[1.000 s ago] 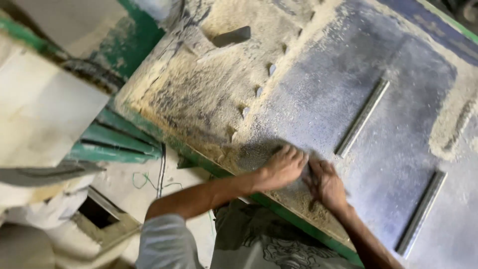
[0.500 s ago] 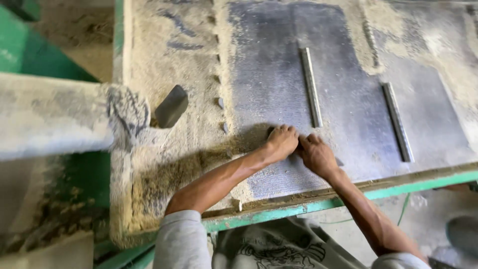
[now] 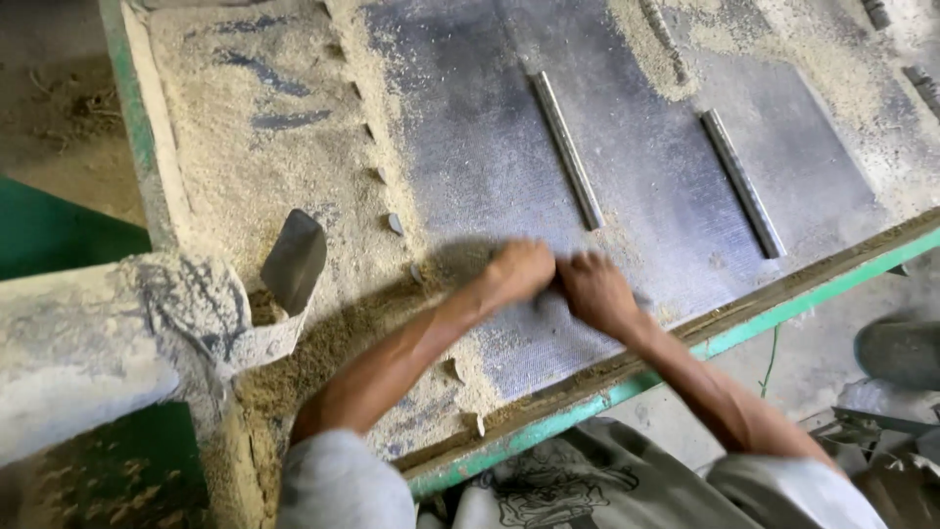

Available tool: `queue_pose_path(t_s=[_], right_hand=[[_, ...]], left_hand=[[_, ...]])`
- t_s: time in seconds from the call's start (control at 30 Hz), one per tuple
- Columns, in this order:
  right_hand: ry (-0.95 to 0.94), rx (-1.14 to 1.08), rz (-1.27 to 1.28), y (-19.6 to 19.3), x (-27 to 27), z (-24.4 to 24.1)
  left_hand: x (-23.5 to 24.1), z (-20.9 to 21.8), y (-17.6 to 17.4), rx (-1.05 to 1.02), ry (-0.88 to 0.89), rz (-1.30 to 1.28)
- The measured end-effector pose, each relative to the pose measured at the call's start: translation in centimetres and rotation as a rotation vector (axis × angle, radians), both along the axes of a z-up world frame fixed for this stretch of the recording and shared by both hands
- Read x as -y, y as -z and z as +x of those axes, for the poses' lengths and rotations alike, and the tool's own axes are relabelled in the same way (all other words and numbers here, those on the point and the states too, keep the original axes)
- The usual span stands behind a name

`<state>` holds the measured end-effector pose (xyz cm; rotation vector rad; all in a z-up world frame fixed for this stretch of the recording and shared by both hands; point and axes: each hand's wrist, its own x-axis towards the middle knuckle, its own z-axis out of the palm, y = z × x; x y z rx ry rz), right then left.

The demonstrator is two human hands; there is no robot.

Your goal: Cleaning rice grains and debris from a vibrating mesh screen using a metal scraper and a wire brush.

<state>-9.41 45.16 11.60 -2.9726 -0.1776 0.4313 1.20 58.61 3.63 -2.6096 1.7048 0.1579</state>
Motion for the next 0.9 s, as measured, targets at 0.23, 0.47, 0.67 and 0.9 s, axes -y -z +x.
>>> queue_pose_path(t_s=[0.23,0.47,0.67,0.9], right_hand=[[-0.119,-0.008,0.117,1.7,-0.6,-6.8],[-0.013,0.177,0.086,-0.4,-0.4,1.0],[-0.145,0.066,0.128,-1.8,5.9,-5.4],[-0.074,-0.023,0.126,0.0,13.5,-5.1]], left_hand=[[-2.2,0.0,-3.7,-0.253,0.007,0.231],[-2.0,0.7,-6.0,-0.113,-0.025,0.342],[-0.1,-7.5,-7.3,-0.45,0.025,0.134],[8.6,-8.1,0.1,-0.108,0.083,-0.018]])
